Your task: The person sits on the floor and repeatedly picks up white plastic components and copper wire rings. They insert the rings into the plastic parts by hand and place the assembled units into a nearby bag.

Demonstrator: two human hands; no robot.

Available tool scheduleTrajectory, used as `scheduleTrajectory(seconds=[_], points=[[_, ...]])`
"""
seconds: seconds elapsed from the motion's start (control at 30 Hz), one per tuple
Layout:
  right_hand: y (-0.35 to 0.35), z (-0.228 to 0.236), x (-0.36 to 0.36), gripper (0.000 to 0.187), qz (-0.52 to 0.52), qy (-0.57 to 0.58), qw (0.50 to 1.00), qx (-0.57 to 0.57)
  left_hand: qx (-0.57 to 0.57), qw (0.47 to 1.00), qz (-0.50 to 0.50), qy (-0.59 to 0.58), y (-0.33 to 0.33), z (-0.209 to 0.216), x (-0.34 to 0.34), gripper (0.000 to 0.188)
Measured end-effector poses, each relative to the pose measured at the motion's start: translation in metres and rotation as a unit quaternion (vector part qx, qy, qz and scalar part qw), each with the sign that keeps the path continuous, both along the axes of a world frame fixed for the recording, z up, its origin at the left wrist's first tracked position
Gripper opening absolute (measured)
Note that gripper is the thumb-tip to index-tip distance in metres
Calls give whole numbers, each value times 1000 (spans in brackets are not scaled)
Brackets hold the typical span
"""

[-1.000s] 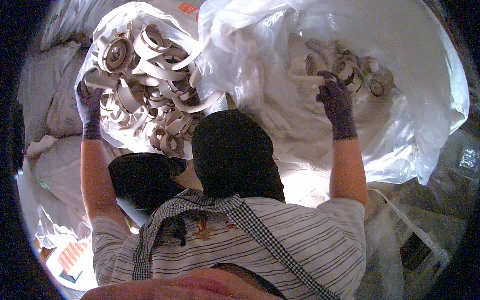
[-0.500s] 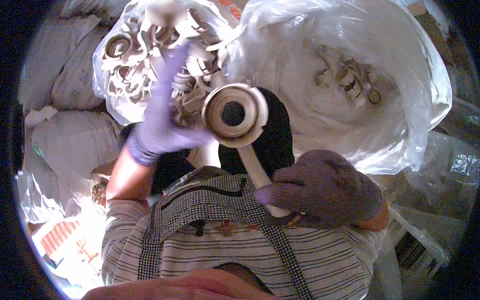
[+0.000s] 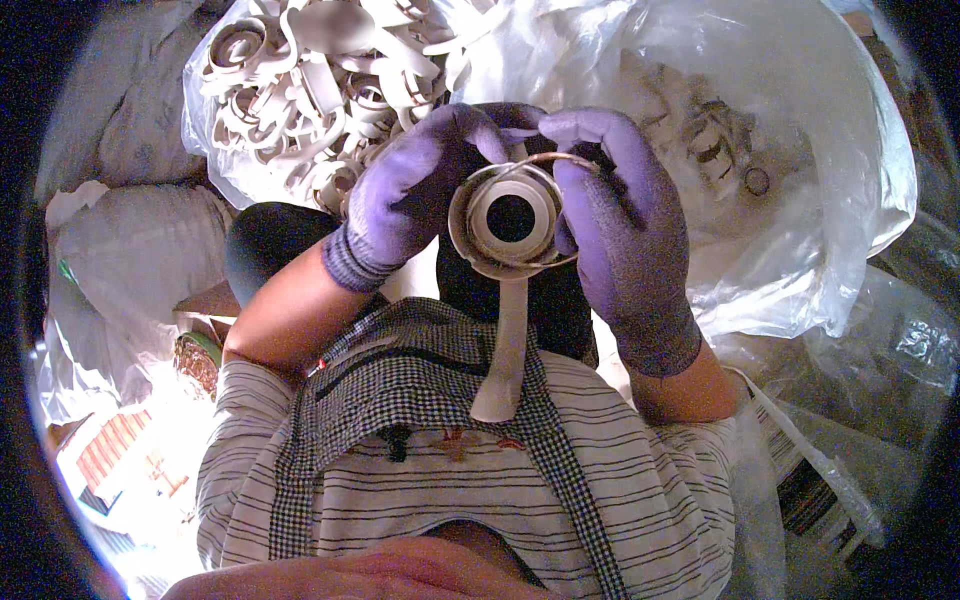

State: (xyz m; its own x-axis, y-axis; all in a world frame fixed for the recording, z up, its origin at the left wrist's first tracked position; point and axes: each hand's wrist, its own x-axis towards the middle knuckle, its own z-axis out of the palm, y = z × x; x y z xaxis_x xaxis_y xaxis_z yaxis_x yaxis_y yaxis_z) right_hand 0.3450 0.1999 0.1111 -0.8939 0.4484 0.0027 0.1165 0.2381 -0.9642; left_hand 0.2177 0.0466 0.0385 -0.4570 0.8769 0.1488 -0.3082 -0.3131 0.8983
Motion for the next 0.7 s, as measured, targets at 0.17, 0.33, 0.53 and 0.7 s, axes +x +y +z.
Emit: scheduleTrajectory(seconds=[0.17, 0.33, 0.53, 0.7], points=[[-2, 1, -1, 28, 0, -8, 1000, -30, -44, 992, 83, 87, -8, 7, 20, 11], [3, 6, 13, 32, -1, -27, 982, -186, 0, 995, 96, 34, -10, 2, 20, 11], [1, -18, 34, 35, -88, 54, 975, -198, -13, 995, 101, 15, -13, 5, 23, 12], [18, -41, 50, 39, -58, 68, 985, -151, -13, 990, 133, 37, -10, 2, 27, 12]])
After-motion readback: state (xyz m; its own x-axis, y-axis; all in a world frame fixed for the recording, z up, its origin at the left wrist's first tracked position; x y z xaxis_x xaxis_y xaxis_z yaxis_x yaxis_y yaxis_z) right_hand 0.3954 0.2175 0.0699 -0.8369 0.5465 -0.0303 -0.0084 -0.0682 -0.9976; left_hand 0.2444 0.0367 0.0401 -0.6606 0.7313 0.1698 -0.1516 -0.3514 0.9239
